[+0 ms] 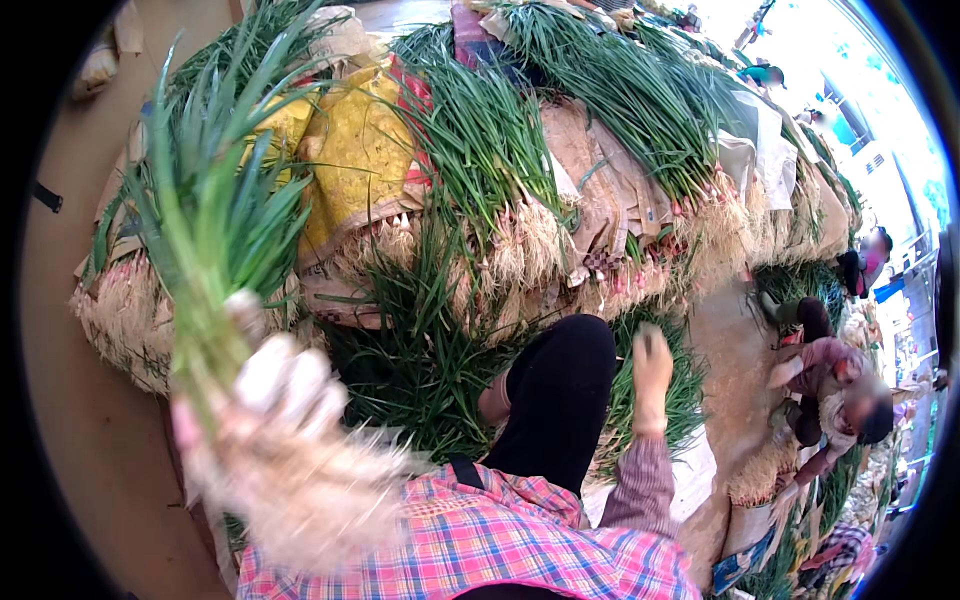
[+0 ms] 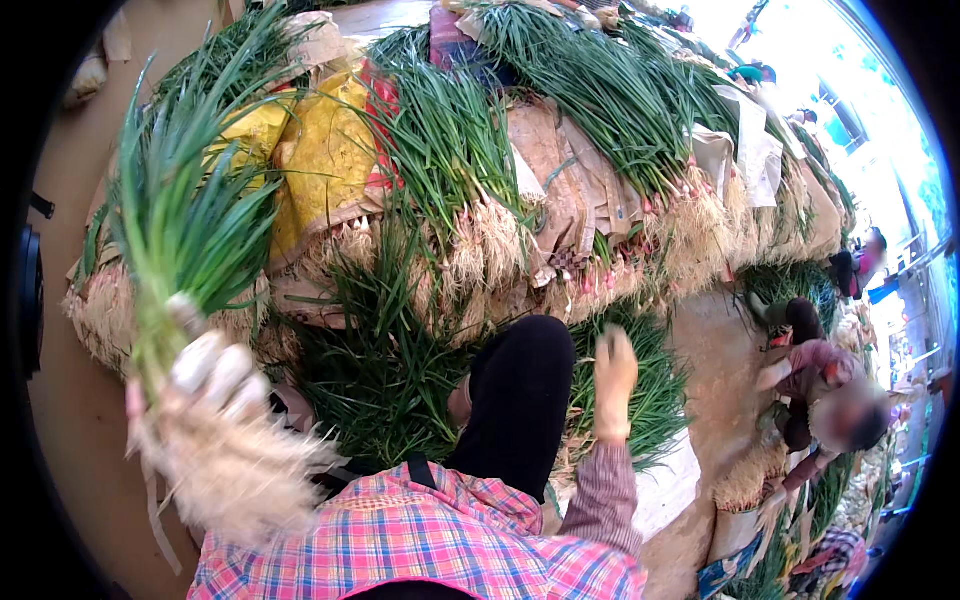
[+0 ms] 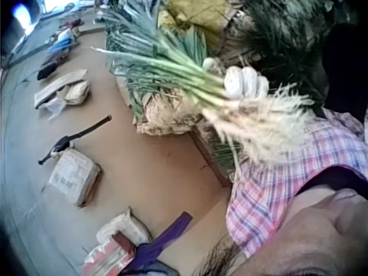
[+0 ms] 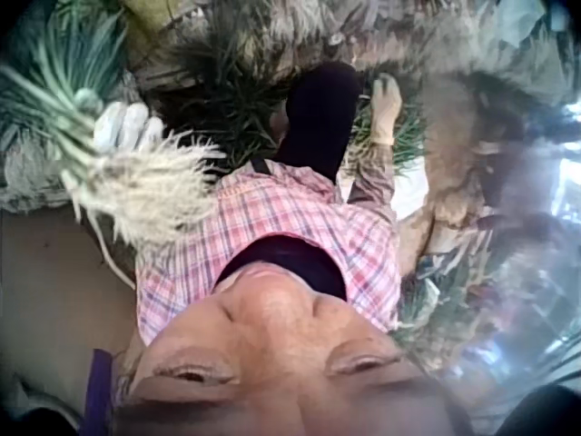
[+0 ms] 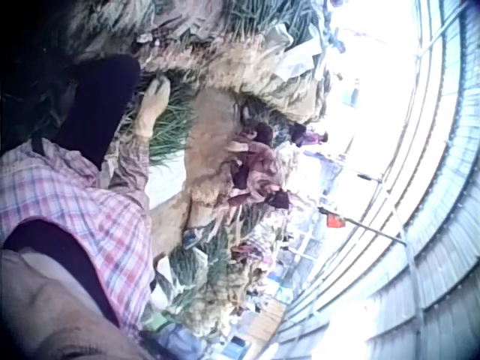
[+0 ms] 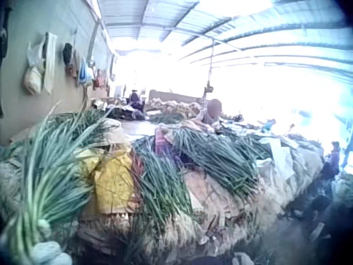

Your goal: The person sorts green onions by hand, peeling outer leaves and placing them into a bundle.

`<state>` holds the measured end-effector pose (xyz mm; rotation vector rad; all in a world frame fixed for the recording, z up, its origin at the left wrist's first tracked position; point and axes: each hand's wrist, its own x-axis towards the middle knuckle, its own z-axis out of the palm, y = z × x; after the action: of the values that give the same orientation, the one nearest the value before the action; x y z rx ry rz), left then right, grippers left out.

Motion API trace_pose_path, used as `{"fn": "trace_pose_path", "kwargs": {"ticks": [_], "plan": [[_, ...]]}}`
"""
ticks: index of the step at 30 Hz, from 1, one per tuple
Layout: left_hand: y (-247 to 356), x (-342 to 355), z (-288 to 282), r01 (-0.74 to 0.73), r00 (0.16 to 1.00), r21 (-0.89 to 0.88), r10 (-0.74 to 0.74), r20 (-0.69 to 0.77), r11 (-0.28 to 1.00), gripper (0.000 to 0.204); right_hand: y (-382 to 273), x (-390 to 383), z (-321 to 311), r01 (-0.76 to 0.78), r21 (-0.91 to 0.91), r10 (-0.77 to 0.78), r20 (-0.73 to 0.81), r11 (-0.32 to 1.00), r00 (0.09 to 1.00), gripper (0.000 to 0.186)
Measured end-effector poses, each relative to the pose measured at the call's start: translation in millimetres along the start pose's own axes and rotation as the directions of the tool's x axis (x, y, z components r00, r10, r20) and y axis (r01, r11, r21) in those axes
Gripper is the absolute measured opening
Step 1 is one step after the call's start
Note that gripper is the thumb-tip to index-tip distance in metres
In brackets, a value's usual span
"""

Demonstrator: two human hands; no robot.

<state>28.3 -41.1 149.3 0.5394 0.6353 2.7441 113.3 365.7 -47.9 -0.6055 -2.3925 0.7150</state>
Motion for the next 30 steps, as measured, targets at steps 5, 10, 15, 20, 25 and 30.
{"fn": "trace_pose_path", "kwargs": {"ticks": [5,10,15,20,25,30], "plan": [[-93.7,14.2,-80.0,0.119,0.991,-0.157,-0.108,0.082,0.980,0.071,-146.0,129.1,80.4,0.260,0.100,-0.269,0.097,0.960,0.958,0.023],[-132.4,-10.5,-109.1,0.298,0.941,-0.278,-0.330,-0.077,0.913,0.067,-162.5,169.7,150.7,0.148,0.053,-0.156,0.204,0.988,0.966,0.032],[-133.4,-10.1,-113.5,0.309,0.937,-0.238,-0.338,-0.090,0.921,0.061,-138.4,73.1,120.4,-0.504,0.799,-0.047,0.547,0.329,0.836,0.022],[-135.0,-10.7,-120.5,0.565,0.810,0.007,-0.553,-0.194,0.825,0.037,-165.4,-23.8,118.0,-0.826,0.562,-0.101,0.821,-0.025,0.562,0.018],[-139.8,-12.0,-125.2,0.564,0.805,-0.018,-0.555,-0.208,0.825,0.047,-176.5,2.8,125.5,-0.843,0.537,-0.095,0.841,0.024,0.533,0.036],[-141.0,-11.8,-118.3,0.530,0.826,0.039,-0.505,-0.252,0.847,0.051,-175.5,12.1,137.9,-0.630,0.698,0.018,0.665,0.341,0.747,0.020]]}}
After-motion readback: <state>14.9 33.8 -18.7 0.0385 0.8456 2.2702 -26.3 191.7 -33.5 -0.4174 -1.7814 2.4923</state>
